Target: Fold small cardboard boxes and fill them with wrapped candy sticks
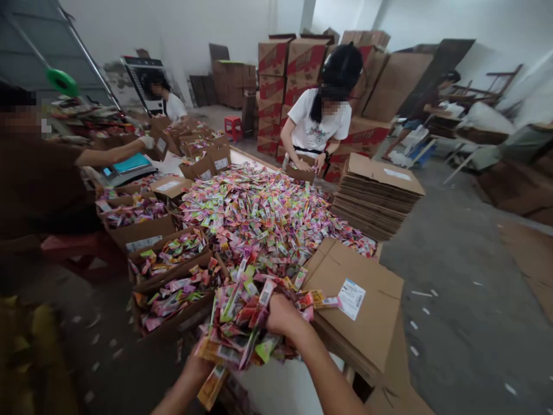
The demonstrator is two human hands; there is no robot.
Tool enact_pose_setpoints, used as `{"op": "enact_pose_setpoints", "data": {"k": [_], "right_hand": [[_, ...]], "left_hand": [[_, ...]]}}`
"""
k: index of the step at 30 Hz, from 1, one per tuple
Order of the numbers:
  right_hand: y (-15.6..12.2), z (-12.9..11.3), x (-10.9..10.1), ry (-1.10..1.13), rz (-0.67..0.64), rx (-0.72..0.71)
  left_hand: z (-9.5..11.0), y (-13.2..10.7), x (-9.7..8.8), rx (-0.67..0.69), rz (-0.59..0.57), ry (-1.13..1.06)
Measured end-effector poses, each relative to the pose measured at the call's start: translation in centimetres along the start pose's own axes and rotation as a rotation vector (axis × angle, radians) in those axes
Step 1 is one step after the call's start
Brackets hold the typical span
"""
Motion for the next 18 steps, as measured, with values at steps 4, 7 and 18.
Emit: {"op": "enact_pose_setpoints", "data": {"k": [4, 7, 18], "right_hand": [[-3.8, 1.2, -3.5, -0.077, 0.374, 0.053], [-4.1, 1.5, -2.9, -0.123, 0.442, 0.061], [-3.6, 2.1, -7.1, -0.044, 0.666, 0.112]], "left_hand": [[7.0, -2.0, -3.1, 0.155, 0.179, 0.293], [13.1, -1.2, -1.5, 0.297, 0.086, 0.623], [13.4, 7.2, 5.1, 0.248, -0.356, 1.095]]}}
Point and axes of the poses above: each hand's wrist, its own y-axis towards the middle knuckle, its own x-axis out of the palm, z = x × y, the point moved 4 cm from there along y, towards the middle knuckle, and after that the axes turned 1 degree about -y, right-handed, at the moved point
